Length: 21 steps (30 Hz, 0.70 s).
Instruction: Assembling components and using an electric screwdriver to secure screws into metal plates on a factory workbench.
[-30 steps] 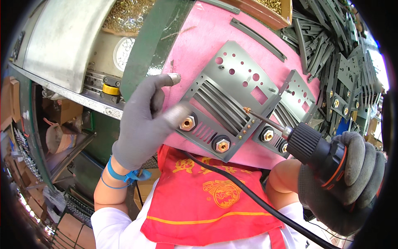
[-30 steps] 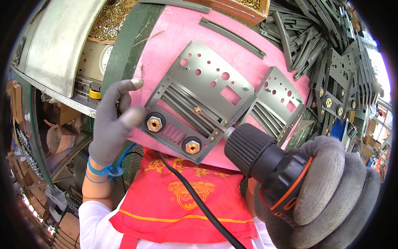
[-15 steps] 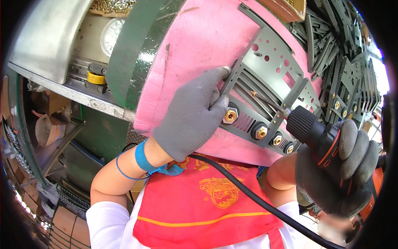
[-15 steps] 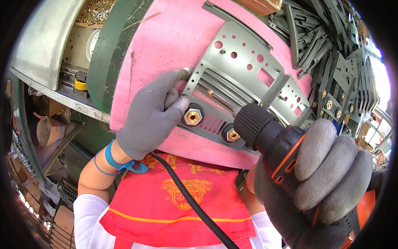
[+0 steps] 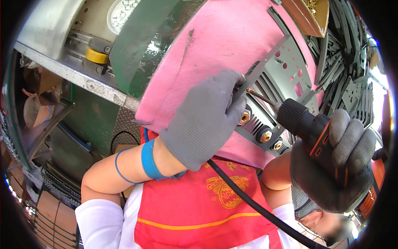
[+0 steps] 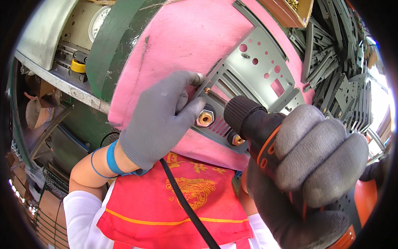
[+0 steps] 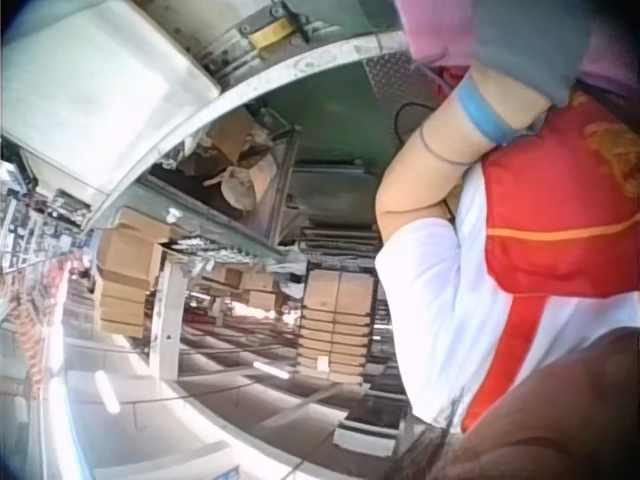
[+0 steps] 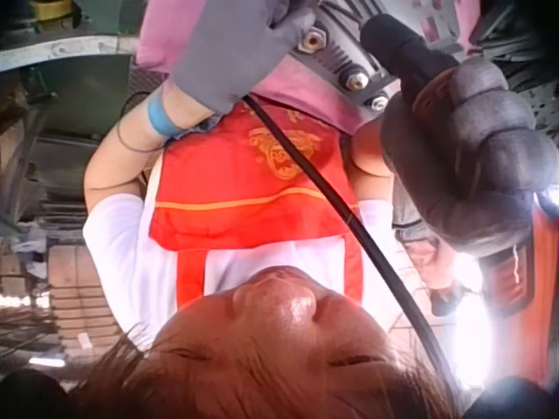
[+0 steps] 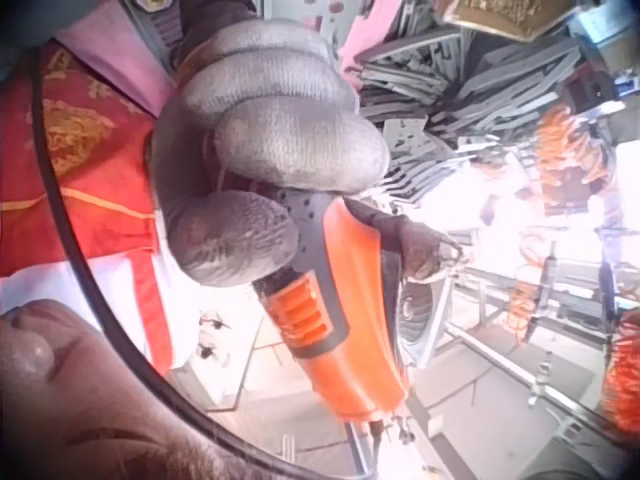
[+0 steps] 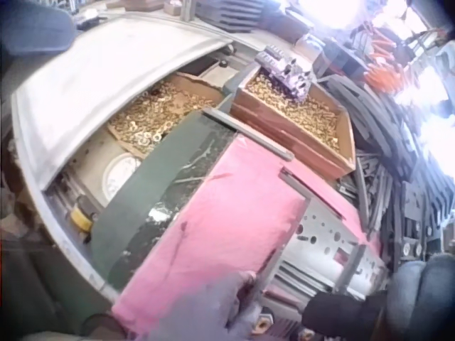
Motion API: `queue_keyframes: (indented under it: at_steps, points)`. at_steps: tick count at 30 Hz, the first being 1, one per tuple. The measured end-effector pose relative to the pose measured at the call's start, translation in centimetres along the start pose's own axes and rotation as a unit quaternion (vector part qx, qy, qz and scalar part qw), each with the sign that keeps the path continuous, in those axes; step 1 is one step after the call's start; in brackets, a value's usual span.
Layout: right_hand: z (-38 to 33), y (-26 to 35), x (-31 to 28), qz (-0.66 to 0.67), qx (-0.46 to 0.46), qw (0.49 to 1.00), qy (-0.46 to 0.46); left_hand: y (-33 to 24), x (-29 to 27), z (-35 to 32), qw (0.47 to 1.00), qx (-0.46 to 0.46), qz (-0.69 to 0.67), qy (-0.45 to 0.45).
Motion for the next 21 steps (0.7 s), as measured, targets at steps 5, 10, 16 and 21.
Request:
queue_keyframes:
  at_steps: [5,10,16,21]
  points:
    - [0.9,-0.7,0.2,-0.011,-0.011,0.999,0.031,-0.1,-0.5,-0.4,0.996,-0.083,-0.037,0.012]
    - [2.0,-1.2,0.6,-0.02,-0.076,0.992,0.1,-0.1,-0.6,0.1,0.983,-0.149,-0.104,0.029]
    - [2.1,-1.5,1.0,-0.04,-0.048,0.989,0.135,-0.3,-0.8,0.2,0.978,-0.17,-0.102,0.065]
    - [1.0,-0.8,0.6,-0.01,-0.007,0.991,0.137,-0.6,-2.4,1.1,0.994,-0.009,-0.055,0.099]
Point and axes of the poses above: each hand's wrist, its own z-axis towards the middle knuckle, its own x-axis out of the palm, y = z × x, the point moved 1 cm from there along z, towards the middle knuckle, and after that the axes turned 14 degrees about -y, right-handed, at the moved point
